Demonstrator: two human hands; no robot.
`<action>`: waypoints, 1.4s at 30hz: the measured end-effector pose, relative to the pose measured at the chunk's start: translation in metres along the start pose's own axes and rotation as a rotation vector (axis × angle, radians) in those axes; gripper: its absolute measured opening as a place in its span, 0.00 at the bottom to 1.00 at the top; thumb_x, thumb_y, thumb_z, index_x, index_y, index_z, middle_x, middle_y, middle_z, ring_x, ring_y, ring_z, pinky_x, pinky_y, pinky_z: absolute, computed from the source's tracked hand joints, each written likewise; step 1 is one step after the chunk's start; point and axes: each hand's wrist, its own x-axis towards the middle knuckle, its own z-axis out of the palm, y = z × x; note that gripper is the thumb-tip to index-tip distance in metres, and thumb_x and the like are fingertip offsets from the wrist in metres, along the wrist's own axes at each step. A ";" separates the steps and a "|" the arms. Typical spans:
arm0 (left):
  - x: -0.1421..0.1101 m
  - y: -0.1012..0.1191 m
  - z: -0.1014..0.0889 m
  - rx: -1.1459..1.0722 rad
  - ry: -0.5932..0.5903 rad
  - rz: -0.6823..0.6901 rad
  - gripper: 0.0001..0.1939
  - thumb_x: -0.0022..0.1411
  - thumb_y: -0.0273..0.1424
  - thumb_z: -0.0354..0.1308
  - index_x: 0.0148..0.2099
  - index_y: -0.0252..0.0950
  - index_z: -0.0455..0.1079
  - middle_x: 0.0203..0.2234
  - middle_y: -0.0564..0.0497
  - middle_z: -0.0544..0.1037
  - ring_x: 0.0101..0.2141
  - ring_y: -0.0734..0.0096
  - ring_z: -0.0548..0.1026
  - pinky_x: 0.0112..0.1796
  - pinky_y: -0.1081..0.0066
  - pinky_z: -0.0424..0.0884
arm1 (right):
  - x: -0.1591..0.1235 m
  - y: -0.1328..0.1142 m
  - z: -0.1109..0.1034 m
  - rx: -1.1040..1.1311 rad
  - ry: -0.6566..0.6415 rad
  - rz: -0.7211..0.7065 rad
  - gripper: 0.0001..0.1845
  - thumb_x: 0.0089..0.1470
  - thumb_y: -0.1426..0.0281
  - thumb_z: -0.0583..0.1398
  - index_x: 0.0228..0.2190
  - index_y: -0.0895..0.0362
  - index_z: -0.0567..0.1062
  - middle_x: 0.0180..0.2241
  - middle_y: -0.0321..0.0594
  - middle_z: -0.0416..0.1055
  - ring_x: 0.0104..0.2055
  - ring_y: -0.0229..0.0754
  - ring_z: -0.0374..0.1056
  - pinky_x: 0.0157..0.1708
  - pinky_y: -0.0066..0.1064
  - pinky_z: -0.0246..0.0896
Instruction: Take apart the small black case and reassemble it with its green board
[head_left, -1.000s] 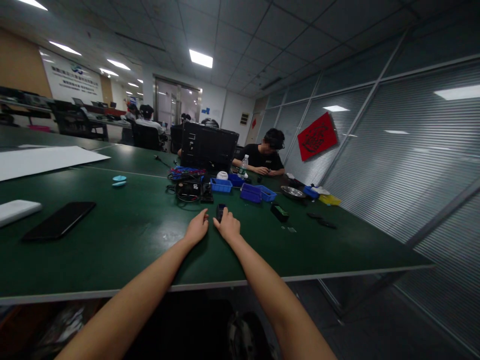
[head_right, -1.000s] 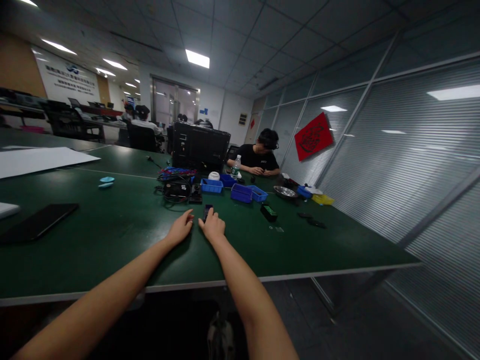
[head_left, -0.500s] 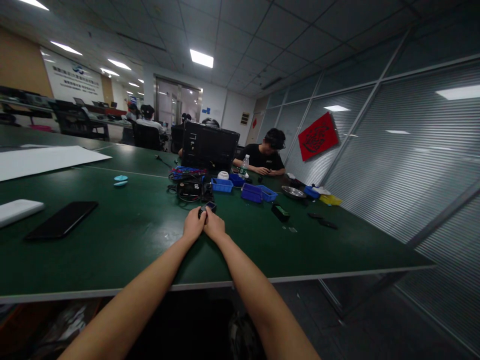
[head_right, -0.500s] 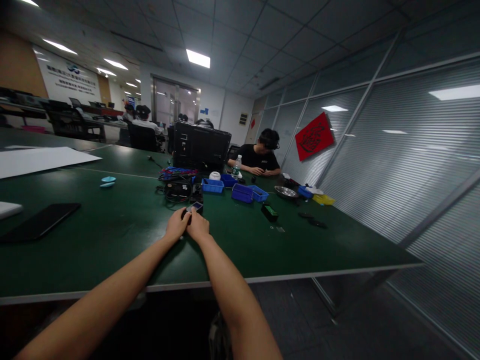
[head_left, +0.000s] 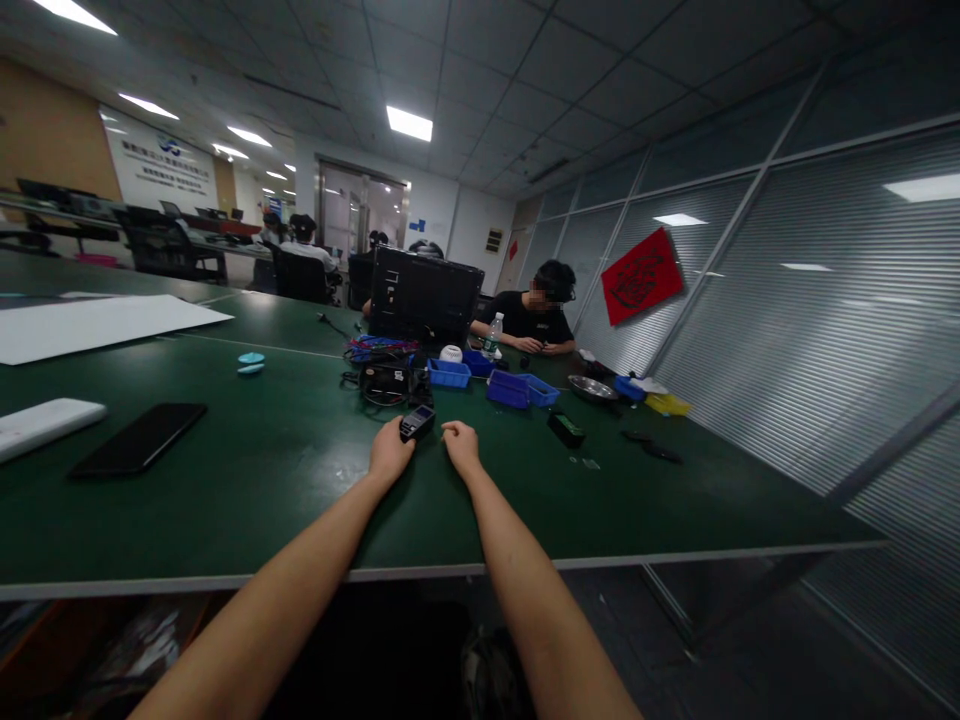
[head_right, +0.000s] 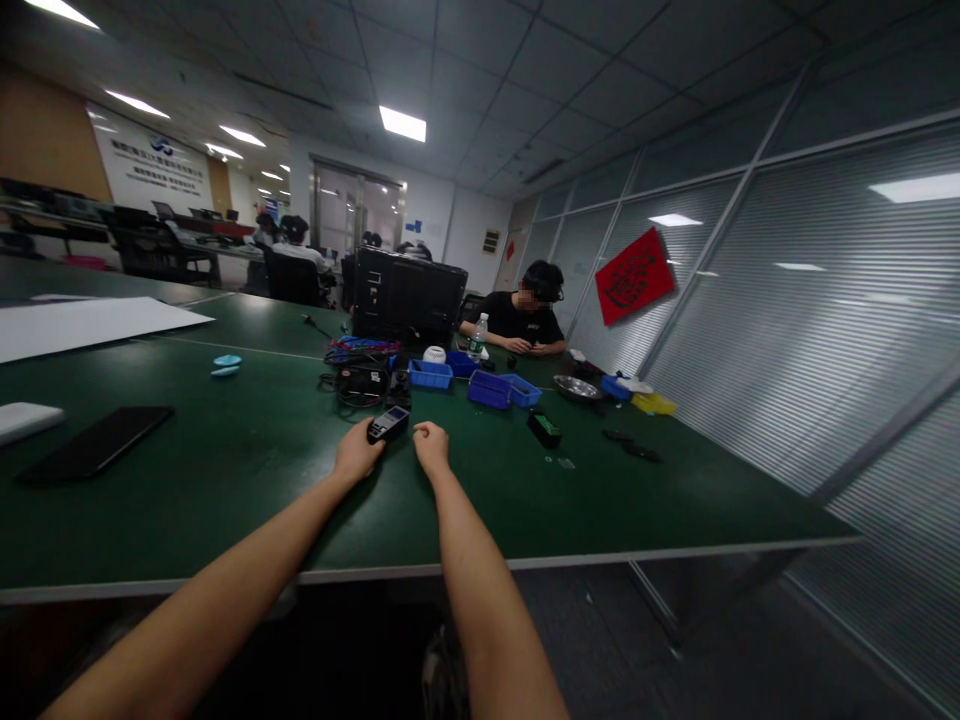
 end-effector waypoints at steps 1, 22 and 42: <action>0.000 -0.001 -0.001 0.001 0.011 -0.008 0.25 0.49 0.28 0.53 0.52 0.30 0.62 0.45 0.41 0.71 0.46 0.60 0.69 0.46 0.67 0.63 | 0.000 0.000 0.000 0.004 -0.002 -0.006 0.17 0.44 0.75 0.50 0.33 0.59 0.75 0.29 0.38 0.73 0.32 0.37 0.68 0.35 0.25 0.61; 0.007 -0.040 -0.070 0.264 0.223 -0.359 0.29 0.46 0.34 0.55 0.51 0.28 0.57 0.43 0.36 0.67 0.45 0.54 0.66 0.44 0.62 0.62 | 0.006 0.014 0.003 0.076 -0.062 -0.020 0.13 0.47 0.72 0.52 0.32 0.59 0.75 0.24 0.36 0.72 0.28 0.35 0.67 0.32 0.24 0.60; 0.023 -0.121 -0.160 0.385 0.391 -0.703 0.28 0.47 0.32 0.54 0.50 0.24 0.57 0.48 0.32 0.62 0.48 0.49 0.62 0.43 0.60 0.62 | 0.005 0.011 0.002 0.070 -0.071 -0.019 0.14 0.46 0.72 0.52 0.32 0.59 0.75 0.25 0.37 0.72 0.28 0.36 0.67 0.31 0.25 0.61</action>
